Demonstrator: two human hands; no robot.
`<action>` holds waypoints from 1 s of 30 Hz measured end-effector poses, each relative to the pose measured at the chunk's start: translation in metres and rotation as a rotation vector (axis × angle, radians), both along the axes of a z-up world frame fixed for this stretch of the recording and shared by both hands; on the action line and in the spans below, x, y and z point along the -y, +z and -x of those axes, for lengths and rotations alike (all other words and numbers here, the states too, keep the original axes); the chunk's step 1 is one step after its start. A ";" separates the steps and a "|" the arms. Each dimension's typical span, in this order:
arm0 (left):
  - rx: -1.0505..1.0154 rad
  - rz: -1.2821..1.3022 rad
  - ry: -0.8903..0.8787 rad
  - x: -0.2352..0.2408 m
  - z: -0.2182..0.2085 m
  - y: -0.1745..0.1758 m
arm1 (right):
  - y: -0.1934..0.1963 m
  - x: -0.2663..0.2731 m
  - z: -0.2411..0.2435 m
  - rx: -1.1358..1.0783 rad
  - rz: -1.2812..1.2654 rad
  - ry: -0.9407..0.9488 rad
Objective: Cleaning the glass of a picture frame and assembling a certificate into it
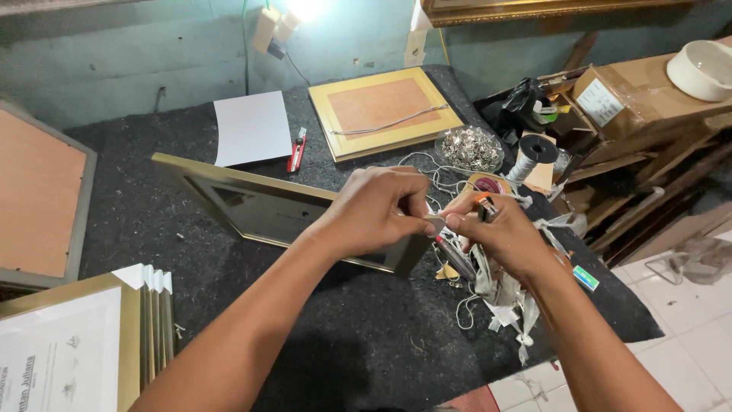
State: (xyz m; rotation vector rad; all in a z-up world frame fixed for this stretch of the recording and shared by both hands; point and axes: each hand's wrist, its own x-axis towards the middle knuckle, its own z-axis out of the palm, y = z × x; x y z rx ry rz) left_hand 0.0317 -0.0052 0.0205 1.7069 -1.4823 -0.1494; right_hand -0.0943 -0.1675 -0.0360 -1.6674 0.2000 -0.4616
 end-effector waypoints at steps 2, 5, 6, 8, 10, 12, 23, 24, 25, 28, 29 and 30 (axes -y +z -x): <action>-0.008 -0.034 -0.004 -0.001 -0.001 0.002 | 0.002 -0.007 0.000 -0.048 -0.131 0.004; -0.022 -0.087 -0.018 -0.001 -0.004 0.006 | 0.009 -0.017 -0.003 -0.103 -0.310 0.029; -0.034 -0.111 -0.036 -0.002 -0.005 0.007 | 0.011 -0.022 -0.002 -0.117 -0.361 0.043; -0.055 -0.148 -0.039 0.002 -0.007 0.005 | 0.016 -0.027 -0.002 -0.133 -0.373 0.025; -0.068 -0.179 -0.040 0.006 -0.010 0.006 | 0.015 -0.026 -0.005 -0.143 -0.378 0.010; -0.082 -0.258 -0.027 0.009 -0.012 0.007 | 0.003 -0.020 -0.006 -0.188 -0.321 -0.044; -0.372 -0.461 -0.074 0.040 -0.033 -0.007 | 0.019 -0.045 0.003 -0.098 -0.081 -0.308; -0.413 -0.477 -0.066 0.042 -0.033 -0.006 | 0.021 -0.048 0.003 -0.103 -0.114 -0.337; -0.412 -0.479 -0.066 0.041 -0.033 -0.001 | 0.023 -0.051 0.004 -0.102 -0.115 -0.338; -0.536 -0.549 -0.069 0.042 -0.035 0.005 | 0.021 -0.056 0.006 -0.079 -0.108 -0.379; -0.575 -0.569 -0.093 0.044 -0.037 0.003 | 0.017 -0.057 0.007 -0.078 -0.015 -0.421; -0.614 -0.590 -0.117 0.047 -0.040 0.001 | 0.012 -0.057 0.007 -0.077 0.077 -0.462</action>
